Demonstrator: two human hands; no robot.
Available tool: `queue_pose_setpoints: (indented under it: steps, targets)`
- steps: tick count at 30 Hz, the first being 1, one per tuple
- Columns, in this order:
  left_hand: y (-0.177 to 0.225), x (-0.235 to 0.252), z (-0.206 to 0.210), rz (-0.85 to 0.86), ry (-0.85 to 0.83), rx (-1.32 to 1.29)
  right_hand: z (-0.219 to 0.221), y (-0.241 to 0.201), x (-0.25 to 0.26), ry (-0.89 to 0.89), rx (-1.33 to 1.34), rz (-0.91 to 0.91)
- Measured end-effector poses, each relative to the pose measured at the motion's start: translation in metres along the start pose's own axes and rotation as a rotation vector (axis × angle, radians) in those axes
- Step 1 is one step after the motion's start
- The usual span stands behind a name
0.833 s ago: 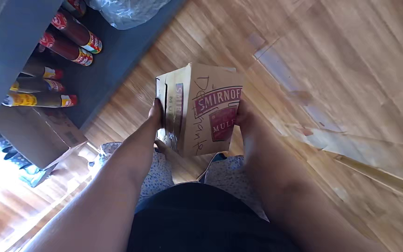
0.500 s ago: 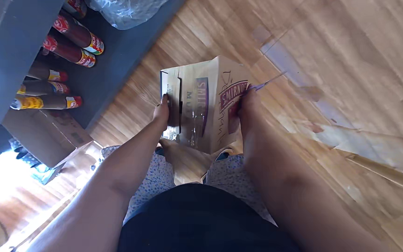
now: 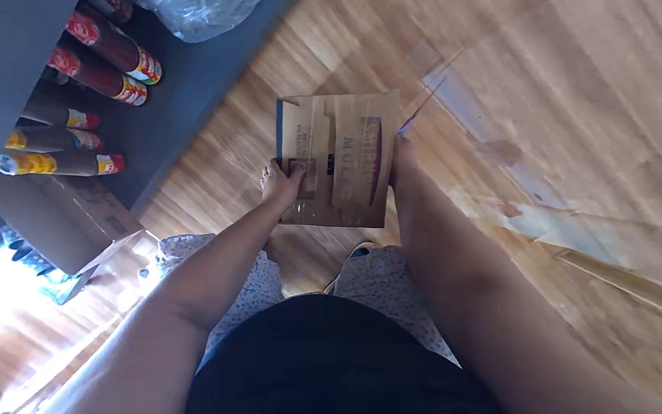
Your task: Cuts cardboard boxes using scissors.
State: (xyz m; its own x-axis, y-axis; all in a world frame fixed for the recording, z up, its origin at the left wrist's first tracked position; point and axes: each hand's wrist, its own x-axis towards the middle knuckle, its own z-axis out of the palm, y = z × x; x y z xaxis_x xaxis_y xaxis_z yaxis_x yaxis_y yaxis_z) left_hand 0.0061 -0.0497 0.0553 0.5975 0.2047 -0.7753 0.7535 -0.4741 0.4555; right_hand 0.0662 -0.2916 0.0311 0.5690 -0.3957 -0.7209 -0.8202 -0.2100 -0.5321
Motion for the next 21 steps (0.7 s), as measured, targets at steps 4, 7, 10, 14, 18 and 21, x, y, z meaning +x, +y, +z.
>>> queue_pose_setpoints:
  steps: [4,7,10,14,18,21]
  targets:
    - [0.002,-0.002,-0.005,-0.022,-0.032,0.030,0.001,0.001,-0.001,-0.019,0.141,-0.007]
    - [0.005,-0.005,-0.003,-0.005,-0.037,0.079,-0.005,0.004,-0.001,-0.020,0.199,-0.025]
    - [0.005,-0.007,-0.001,0.039,-0.050,0.081,-0.012,0.007,-0.001,-0.007,0.195,-0.010]
    - [0.007,-0.013,0.002,0.066,-0.081,0.093,-0.018,0.010,-0.006,0.015,0.217,0.008]
    - [0.010,-0.012,0.003,0.056,-0.083,0.111,-0.018,0.007,-0.015,0.034,0.180,-0.008]
    - [0.009,-0.009,0.003,0.059,-0.086,0.108,-0.017,0.006,-0.016,0.027,0.183,-0.018]
